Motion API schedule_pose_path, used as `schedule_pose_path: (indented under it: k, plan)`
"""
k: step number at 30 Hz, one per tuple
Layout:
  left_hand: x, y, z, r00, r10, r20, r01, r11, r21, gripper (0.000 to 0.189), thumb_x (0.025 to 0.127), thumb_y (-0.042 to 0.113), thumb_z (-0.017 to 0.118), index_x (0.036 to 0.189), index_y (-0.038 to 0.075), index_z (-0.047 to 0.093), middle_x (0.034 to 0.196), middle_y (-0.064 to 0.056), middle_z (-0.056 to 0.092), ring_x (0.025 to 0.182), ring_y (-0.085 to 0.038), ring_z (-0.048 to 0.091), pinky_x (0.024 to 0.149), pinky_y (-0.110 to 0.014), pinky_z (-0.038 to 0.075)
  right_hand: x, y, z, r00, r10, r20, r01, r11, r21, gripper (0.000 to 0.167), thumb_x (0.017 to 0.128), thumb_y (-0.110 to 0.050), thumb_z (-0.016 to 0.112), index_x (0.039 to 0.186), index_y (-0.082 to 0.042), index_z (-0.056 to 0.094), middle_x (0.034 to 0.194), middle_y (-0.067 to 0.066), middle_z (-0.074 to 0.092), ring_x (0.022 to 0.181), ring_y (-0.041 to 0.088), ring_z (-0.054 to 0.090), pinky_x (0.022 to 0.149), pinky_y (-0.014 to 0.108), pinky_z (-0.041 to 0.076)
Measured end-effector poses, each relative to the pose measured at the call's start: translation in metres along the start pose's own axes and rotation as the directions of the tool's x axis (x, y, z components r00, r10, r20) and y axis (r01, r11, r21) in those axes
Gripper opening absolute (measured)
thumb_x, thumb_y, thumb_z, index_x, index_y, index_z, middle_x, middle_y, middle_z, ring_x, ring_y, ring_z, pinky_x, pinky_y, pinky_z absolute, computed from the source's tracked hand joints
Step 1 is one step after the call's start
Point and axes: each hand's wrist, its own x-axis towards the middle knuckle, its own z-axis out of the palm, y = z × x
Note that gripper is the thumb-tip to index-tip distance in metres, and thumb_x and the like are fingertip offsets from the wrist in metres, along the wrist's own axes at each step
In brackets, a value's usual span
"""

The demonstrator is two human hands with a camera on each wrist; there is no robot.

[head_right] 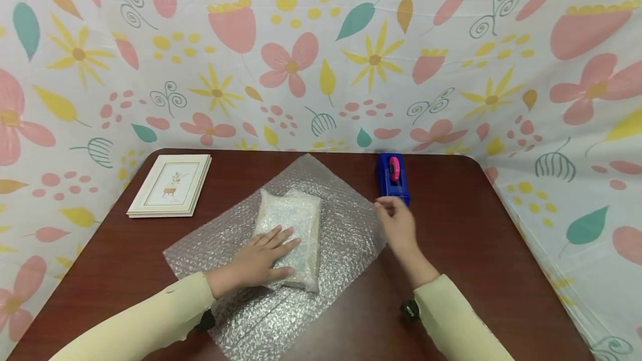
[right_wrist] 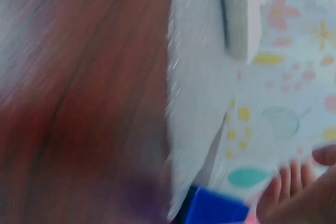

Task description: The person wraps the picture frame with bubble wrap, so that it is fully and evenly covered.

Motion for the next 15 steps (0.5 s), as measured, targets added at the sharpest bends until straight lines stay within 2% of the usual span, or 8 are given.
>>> schedule_pose_path:
  k: [2, 4, 6, 8, 11, 13, 15]
  plan:
    - [0.0, -0.001, 0.0, 1.0, -0.005, 0.0, 0.005, 1.0, 0.003, 0.07, 0.102, 0.054, 0.052, 0.162, 0.026, 0.031, 0.174, -0.002, 0.017, 0.162, -0.03, 0.013, 0.131, -0.055, 0.017, 0.007, 0.008, -0.008, 0.991, 0.103, -0.085, -0.097, 0.993, 0.068, 0.038, 0.103, -0.02, 0.058, 0.133, 0.003, 0.056, 0.12, 0.017, 0.062, 0.082, -0.008, 0.047, 0.066, 0.012, 0.041]
    - [0.0, -0.001, 0.0, 1.0, -0.004, -0.002, 0.004, 1.0, 0.003, 0.07, 0.102, 0.054, 0.052, 0.162, 0.026, 0.031, 0.174, -0.002, 0.017, 0.162, -0.03, 0.013, 0.131, -0.055, 0.017, 0.013, 0.017, -0.014, 0.975, 0.206, -0.089, -0.195, 0.973, 0.122, 0.044, 0.105, -0.025, 0.054, 0.14, 0.002, 0.05, 0.125, 0.011, 0.058, 0.087, -0.006, 0.047, 0.069, 0.011, 0.041]
    - [0.0, -0.001, 0.0, 1.0, -0.002, -0.005, 0.002, 1.0, -0.001, 0.07, 0.102, 0.054, 0.053, 0.162, 0.025, 0.031, 0.174, -0.002, 0.018, 0.162, -0.031, 0.014, 0.131, -0.055, 0.017, 0.019, 0.025, -0.02, 0.958, 0.285, -0.023, -0.278, 0.947, 0.162, 0.05, 0.107, -0.03, 0.05, 0.145, 0.002, 0.046, 0.122, 0.005, 0.06, 0.09, -0.003, 0.05, 0.071, 0.012, 0.043]
    - [-0.001, -0.001, 0.0, 1.0, -0.004, -0.006, 0.004, 1.0, -0.001, 0.069, 0.102, 0.053, 0.053, 0.162, 0.025, 0.031, 0.174, -0.002, 0.018, 0.162, -0.031, 0.014, 0.131, -0.055, 0.018, 0.024, 0.032, -0.026, 0.939, 0.335, 0.073, -0.343, 0.918, 0.198, 0.056, 0.107, -0.035, 0.049, 0.15, 0.002, 0.043, 0.108, -0.007, 0.063, 0.09, -0.003, 0.054, 0.075, 0.013, 0.047]
    - [-0.001, 0.0, 0.001, 1.0, -0.008, -0.007, 0.008, 1.0, 0.002, 0.069, 0.103, 0.053, 0.053, 0.162, 0.025, 0.031, 0.174, -0.002, 0.019, 0.162, -0.03, 0.015, 0.131, -0.055, 0.018, 0.03, 0.041, -0.033, 0.901, 0.39, 0.191, -0.432, 0.851, 0.3, 0.061, 0.105, -0.038, 0.053, 0.153, -0.001, 0.039, 0.088, -0.02, 0.061, 0.084, -0.006, 0.059, 0.076, 0.015, 0.053]
    - [0.0, -0.001, 0.002, 1.0, -0.01, -0.007, 0.01, 1.0, 0.016, 0.069, 0.103, 0.053, 0.052, 0.162, 0.025, 0.03, 0.174, -0.002, 0.018, 0.162, -0.03, 0.014, 0.131, -0.054, 0.018, 0.033, 0.046, -0.039, 0.874, 0.409, 0.263, -0.482, 0.799, 0.36, 0.057, 0.103, -0.04, 0.057, 0.15, -0.009, 0.043, 0.083, -0.022, 0.061, 0.083, -0.006, 0.06, 0.076, 0.016, 0.054]
    - [0.0, -0.001, 0.002, 1.0, -0.01, -0.007, 0.01, 1.0, 0.025, 0.069, 0.103, 0.053, 0.051, 0.163, 0.026, 0.029, 0.174, -0.002, 0.017, 0.162, -0.029, 0.014, 0.131, -0.053, 0.017, 0.036, 0.051, -0.044, 0.85, 0.405, 0.337, -0.52, 0.753, 0.404, 0.039, 0.103, -0.04, 0.058, 0.136, -0.02, 0.055, 0.083, -0.022, 0.063, 0.085, -0.005, 0.06, 0.077, 0.017, 0.054]
